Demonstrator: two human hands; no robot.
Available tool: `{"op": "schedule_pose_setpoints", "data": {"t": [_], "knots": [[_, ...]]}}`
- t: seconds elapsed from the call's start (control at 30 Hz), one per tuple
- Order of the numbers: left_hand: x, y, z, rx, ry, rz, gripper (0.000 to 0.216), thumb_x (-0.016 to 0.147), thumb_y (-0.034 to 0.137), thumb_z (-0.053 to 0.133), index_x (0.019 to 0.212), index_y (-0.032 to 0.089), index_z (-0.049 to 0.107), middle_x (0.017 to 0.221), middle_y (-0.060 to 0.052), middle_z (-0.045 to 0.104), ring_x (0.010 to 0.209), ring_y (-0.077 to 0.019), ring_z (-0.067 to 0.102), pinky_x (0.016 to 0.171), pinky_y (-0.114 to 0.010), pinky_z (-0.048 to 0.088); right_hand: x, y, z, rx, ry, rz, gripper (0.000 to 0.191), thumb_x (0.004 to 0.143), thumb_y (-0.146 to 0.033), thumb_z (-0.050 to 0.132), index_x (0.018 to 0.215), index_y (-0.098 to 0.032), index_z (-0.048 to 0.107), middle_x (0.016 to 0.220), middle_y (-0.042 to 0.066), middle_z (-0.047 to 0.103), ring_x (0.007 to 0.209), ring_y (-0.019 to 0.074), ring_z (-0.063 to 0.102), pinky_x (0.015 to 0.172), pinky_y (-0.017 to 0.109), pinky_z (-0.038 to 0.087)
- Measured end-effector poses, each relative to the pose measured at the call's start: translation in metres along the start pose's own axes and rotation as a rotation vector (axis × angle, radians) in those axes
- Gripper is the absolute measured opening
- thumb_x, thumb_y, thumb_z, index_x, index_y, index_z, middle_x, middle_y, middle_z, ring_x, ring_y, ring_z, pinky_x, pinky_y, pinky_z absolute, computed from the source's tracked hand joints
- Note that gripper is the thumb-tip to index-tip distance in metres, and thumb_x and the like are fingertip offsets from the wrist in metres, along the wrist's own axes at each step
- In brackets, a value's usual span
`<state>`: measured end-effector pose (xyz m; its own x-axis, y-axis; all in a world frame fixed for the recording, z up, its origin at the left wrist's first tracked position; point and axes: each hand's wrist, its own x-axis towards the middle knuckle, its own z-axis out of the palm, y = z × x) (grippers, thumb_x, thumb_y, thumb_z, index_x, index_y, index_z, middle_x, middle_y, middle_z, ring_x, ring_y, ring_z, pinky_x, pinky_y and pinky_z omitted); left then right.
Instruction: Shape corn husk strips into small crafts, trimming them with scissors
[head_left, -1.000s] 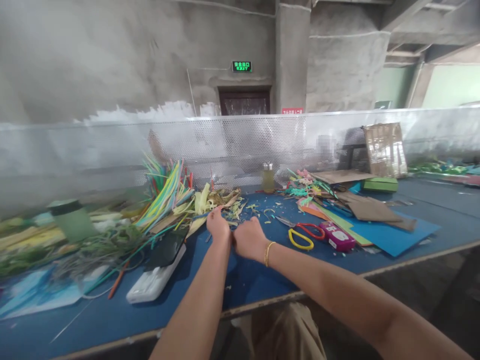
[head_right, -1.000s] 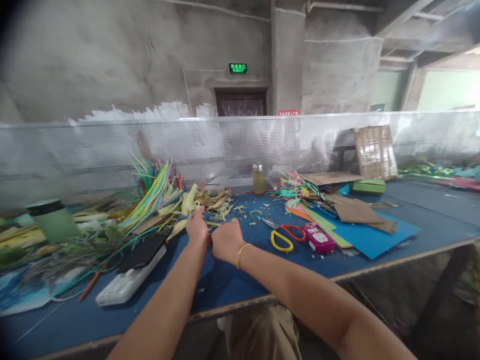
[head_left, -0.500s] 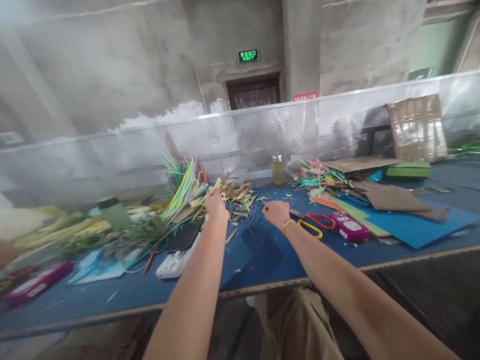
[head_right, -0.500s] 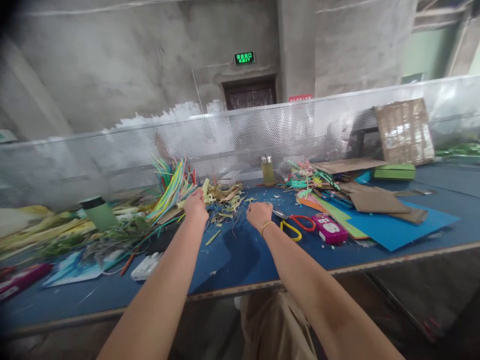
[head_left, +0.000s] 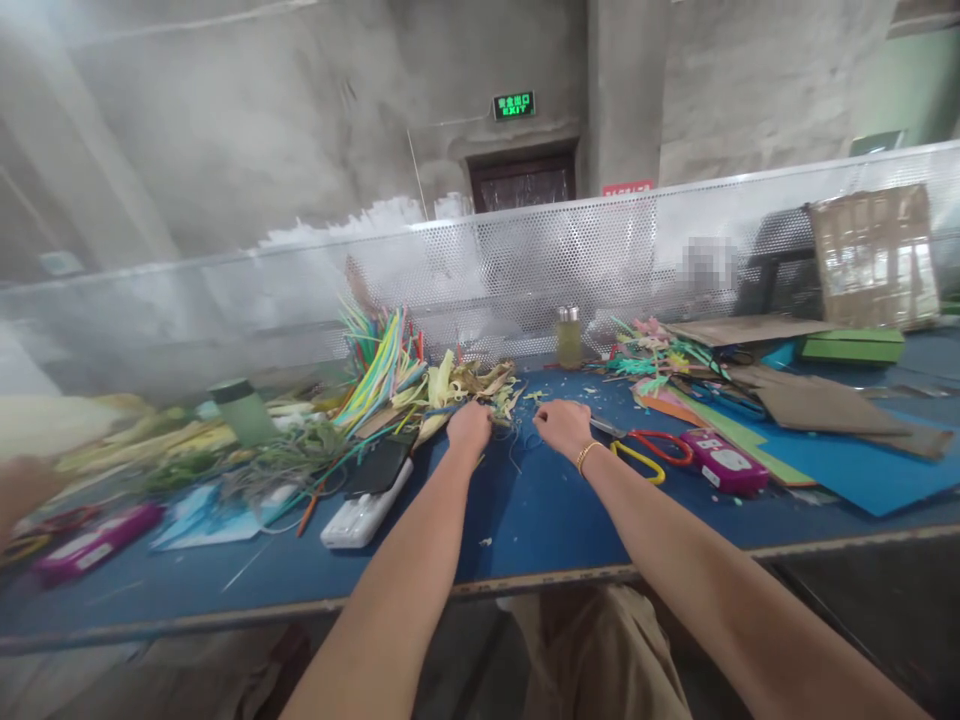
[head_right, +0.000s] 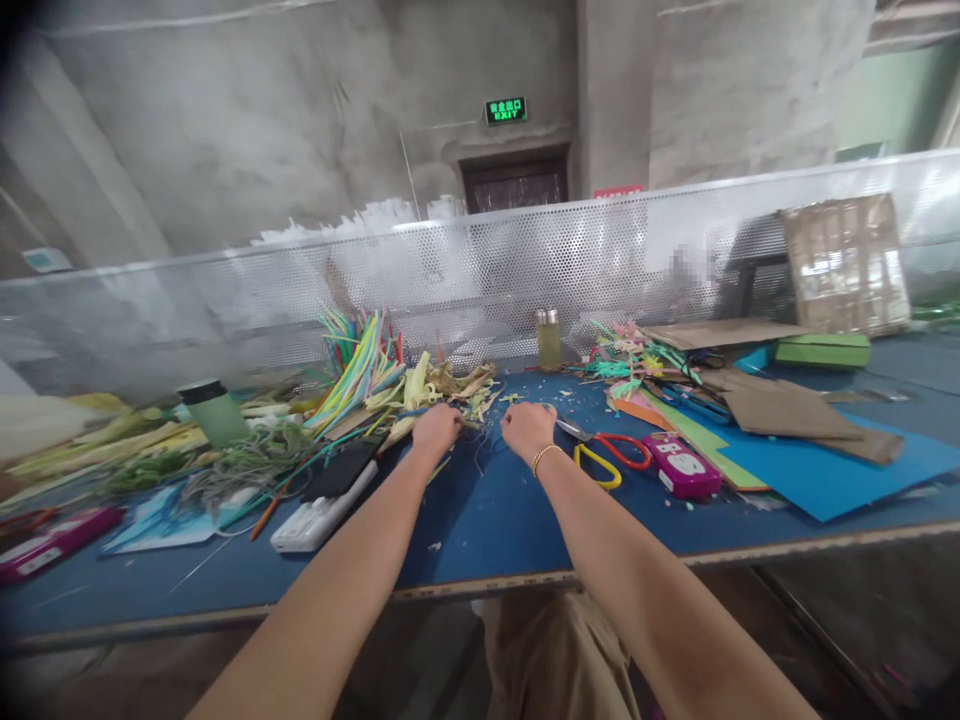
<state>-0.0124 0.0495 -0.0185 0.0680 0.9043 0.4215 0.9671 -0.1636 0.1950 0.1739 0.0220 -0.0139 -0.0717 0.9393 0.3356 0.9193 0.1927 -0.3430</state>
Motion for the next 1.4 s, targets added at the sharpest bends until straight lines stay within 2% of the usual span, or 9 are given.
{"op": "schedule_pose_setpoints", "data": {"t": [0.13, 0.27, 0.43, 0.63, 0.8, 0.97, 1.07, 1.2, 1.4], "knots": [[-0.009, 0.025, 0.005, -0.166, 0.186, 0.174, 0.023, 0.086, 0.030, 0.051, 0.083, 0.019, 0.072, 0.089, -0.012, 0.066, 0.090, -0.0236, 0.060, 0.081, -0.032, 0.044, 0.003, 0.001, 0.010, 0.090, 0.023, -0.135, 0.043, 0.078, -0.035, 0.059, 0.118, -0.021, 0.062, 0.117, 0.010, 0.064, 0.112, 0.0249, 0.054, 0.095, 0.036, 0.037], [-0.015, 0.052, 0.009, -0.163, -0.008, 0.353, 0.027, 0.089, 0.028, 0.046, 0.089, 0.017, 0.071, 0.091, -0.011, 0.068, 0.088, -0.0216, 0.061, 0.080, -0.030, 0.044, 0.006, 0.007, 0.021, 0.211, -0.002, -0.274, 0.065, 0.071, -0.010, 0.057, 0.136, -0.013, 0.048, 0.133, 0.013, 0.055, 0.123, 0.0211, 0.048, 0.102, 0.029, 0.036], [-0.017, 0.054, 0.011, -0.126, -0.047, 0.239, 0.035, 0.092, 0.031, 0.039, 0.100, 0.014, 0.069, 0.099, -0.014, 0.068, 0.092, -0.0245, 0.062, 0.080, -0.032, 0.044, 0.008, 0.006, 0.021, 0.374, -0.034, -0.364, 0.063, 0.069, -0.005, 0.054, 0.132, -0.015, 0.054, 0.132, 0.010, 0.057, 0.121, 0.0200, 0.052, 0.104, 0.031, 0.037], [-0.017, 0.044, 0.008, -0.171, -0.024, 0.270, 0.037, 0.094, 0.035, 0.035, 0.101, 0.018, 0.068, 0.100, -0.011, 0.069, 0.093, -0.0221, 0.062, 0.077, -0.029, 0.044, 0.012, 0.007, 0.013, 0.434, 0.020, -0.269, 0.035, 0.090, -0.024, 0.042, 0.115, -0.021, 0.067, 0.119, 0.005, 0.066, 0.108, 0.0162, 0.060, 0.095, 0.027, 0.042], [-0.014, 0.041, 0.006, -0.262, 0.021, 0.255, 0.037, 0.094, 0.038, 0.038, 0.092, 0.021, 0.071, 0.094, -0.008, 0.070, 0.089, -0.0202, 0.062, 0.076, -0.028, 0.043, 0.020, 0.024, 0.011, 0.555, 0.128, 0.025, 0.034, 0.089, -0.036, 0.045, 0.099, -0.017, 0.072, 0.086, 0.006, 0.073, 0.070, 0.0150, 0.064, 0.067, 0.024, 0.045], [-0.009, 0.027, 0.001, -0.275, 0.252, 0.109, 0.024, 0.086, 0.034, 0.054, 0.092, 0.023, 0.074, 0.104, -0.007, 0.068, 0.101, -0.0218, 0.058, 0.096, -0.035, 0.035, 0.023, 0.030, 0.015, 0.831, 0.260, 0.213, 0.029, 0.074, -0.040, 0.061, 0.079, -0.013, 0.071, 0.062, 0.003, 0.065, 0.056, 0.0128, 0.056, 0.053, 0.022, 0.038], [-0.007, 0.022, -0.001, -0.307, 0.320, 0.080, 0.025, 0.083, 0.041, 0.059, 0.095, 0.025, 0.075, 0.114, -0.006, 0.066, 0.110, -0.0226, 0.054, 0.103, -0.039, 0.028, 0.022, 0.025, 0.017, 0.968, 0.208, 0.210, 0.026, 0.067, -0.040, 0.065, 0.069, -0.013, 0.066, 0.054, -0.001, 0.058, 0.049, 0.0092, 0.048, 0.048, 0.021, 0.035], [-0.004, 0.024, 0.002, -0.379, 0.233, 0.151, 0.033, 0.083, 0.051, 0.056, 0.084, 0.024, 0.075, 0.106, -0.005, 0.069, 0.109, -0.0219, 0.055, 0.102, -0.038, 0.029, 0.018, 0.018, 0.018, 1.029, 0.097, 0.119, 0.028, 0.063, -0.041, 0.069, 0.065, -0.014, 0.062, 0.052, -0.002, 0.055, 0.048, 0.0076, 0.046, 0.048, 0.020, 0.036], [0.008, 0.023, 0.013, -0.534, 0.082, 0.300, 0.024, 0.080, 0.036, 0.062, 0.065, 0.021, 0.071, 0.098, -0.004, 0.070, 0.095, -0.0187, 0.062, 0.092, -0.032, 0.041, 0.016, 0.010, 0.023, 1.095, -0.040, 0.013, 0.016, 0.066, -0.028, 0.066, 0.074, -0.013, 0.068, 0.054, -0.003, 0.058, 0.049, 0.0075, 0.048, 0.047, 0.018, 0.037]]}}
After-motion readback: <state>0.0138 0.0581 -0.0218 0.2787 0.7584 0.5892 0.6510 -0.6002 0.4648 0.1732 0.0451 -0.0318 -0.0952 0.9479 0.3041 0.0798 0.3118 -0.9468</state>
